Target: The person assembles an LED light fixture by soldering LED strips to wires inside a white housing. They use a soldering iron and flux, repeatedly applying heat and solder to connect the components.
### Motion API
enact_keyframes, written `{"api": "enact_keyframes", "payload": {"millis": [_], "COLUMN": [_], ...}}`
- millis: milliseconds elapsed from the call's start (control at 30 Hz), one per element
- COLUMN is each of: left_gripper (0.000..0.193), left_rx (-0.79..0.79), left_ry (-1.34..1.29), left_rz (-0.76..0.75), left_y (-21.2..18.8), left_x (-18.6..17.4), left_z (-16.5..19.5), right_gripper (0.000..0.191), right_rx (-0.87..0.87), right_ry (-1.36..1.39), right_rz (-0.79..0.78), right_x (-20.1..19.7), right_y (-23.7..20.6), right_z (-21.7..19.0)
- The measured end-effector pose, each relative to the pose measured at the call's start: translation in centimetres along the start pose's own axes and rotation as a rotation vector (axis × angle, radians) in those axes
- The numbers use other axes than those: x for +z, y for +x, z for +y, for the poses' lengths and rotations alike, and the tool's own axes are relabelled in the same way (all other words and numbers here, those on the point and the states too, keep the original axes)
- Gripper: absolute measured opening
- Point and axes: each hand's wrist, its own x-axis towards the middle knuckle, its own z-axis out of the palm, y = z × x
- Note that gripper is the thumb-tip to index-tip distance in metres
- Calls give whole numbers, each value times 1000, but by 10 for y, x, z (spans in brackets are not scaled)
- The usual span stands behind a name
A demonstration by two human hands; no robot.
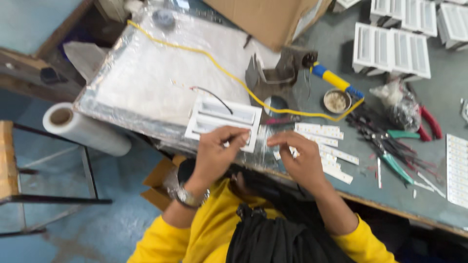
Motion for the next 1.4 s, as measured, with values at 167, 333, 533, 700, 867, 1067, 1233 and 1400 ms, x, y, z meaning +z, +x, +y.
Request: {"api": "enact_keyframes", "payload": {"millis": [167, 333, 533, 700, 867, 1067, 1233, 1400], "left_gripper": [17, 11, 5, 9, 9, 12, 12, 10], "left_rx": [-29, 64, 167, 264, 271, 335, 335, 324], "left_ry": [-42, 26, 143, 190, 209, 248, 239, 206], "left_rz": [45, 48, 55, -30, -69, -72, -110, -152], "left_y": [-8, -6, -3, 2, 5, 9, 11, 15], "left_x": [18, 29, 33, 27, 24, 25, 22, 17], "left_z": [-1, -4, -1, -1, -1, -5, -5, -3], "right_gripper": [33, 31, 27, 25, 21, 26, 31, 34], "right_rx": [9, 39, 141, 194, 225, 58, -32, -52], "right_ry": [28, -24, -110, -167, -347, -439, -524, -530], "right_rz": [-24, 69, 115, 40, 37, -203, -339, -408], "right_x": [-12, -35, -55, -59, -70, -77, -72, -76], "right_y": [-2, -11, -17, -21, -12, -1, 7, 16], "right_z": [-1, 10, 22, 26, 30, 39, 51, 55]}}
